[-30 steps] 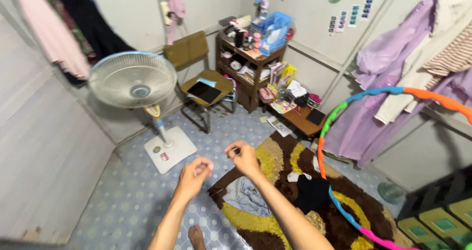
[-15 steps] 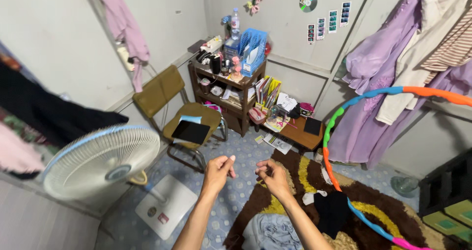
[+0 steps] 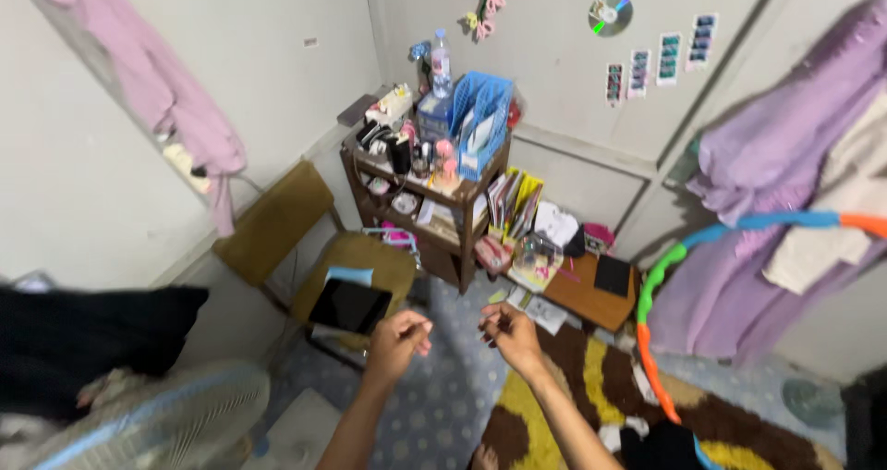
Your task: The person takes folded clothes from a pink plastic drawer and places them into a black backpack on the bed. They then pick up a book, a bottle, and several toiletry containers from a side table and place them into the backpack, arranging the items inside.
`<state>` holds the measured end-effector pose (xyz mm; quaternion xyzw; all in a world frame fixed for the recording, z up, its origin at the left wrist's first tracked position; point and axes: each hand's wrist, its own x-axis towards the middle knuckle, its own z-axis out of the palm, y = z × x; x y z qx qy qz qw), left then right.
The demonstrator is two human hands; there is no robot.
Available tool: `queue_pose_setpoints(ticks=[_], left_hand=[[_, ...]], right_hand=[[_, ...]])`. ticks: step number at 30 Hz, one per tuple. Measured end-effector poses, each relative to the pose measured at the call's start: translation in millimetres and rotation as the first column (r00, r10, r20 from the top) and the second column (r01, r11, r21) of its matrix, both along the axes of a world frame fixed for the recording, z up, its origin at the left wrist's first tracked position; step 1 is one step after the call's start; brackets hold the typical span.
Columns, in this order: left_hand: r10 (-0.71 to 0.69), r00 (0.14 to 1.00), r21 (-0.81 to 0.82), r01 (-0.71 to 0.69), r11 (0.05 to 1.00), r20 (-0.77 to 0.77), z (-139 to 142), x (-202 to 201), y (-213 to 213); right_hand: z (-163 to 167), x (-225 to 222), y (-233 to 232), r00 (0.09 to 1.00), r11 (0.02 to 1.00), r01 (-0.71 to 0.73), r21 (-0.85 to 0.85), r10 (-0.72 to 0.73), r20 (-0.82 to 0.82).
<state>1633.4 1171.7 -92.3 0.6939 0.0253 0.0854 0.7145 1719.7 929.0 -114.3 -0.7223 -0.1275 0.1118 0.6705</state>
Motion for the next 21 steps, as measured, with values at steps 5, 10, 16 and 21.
queue_pose_setpoints(ticks=[5, 10, 16, 21], left_hand=[[0.089, 0.981, 0.017, -0.088, 0.996, -0.174, 8.9, 115.7, 35.2], [0.117, 0.981, -0.033, -0.123, 0.992, -0.152, 16.2, 191.2, 57.7], [0.122, 0.985, -0.078, -0.132, 0.988, -0.122, 8.2, 288.2, 115.1], [0.111, 0.985, -0.091, -0.124, 0.988, -0.133, -22.1, 392.6, 174.6]], right_hand=[[18.3, 130.0, 34.9, 1.0, 0.991, -0.025, -0.129, 0.024, -0.004], [39.5, 218.4, 70.0, 0.992, 0.982, -0.048, -0.184, 0.068, 0.102], [60.1, 324.5, 126.4, 0.979, 0.987, -0.103, -0.127, 0.123, 0.164], [67.6, 424.7, 177.4, 0.95, 0.971, -0.026, -0.237, 0.098, 0.297]])
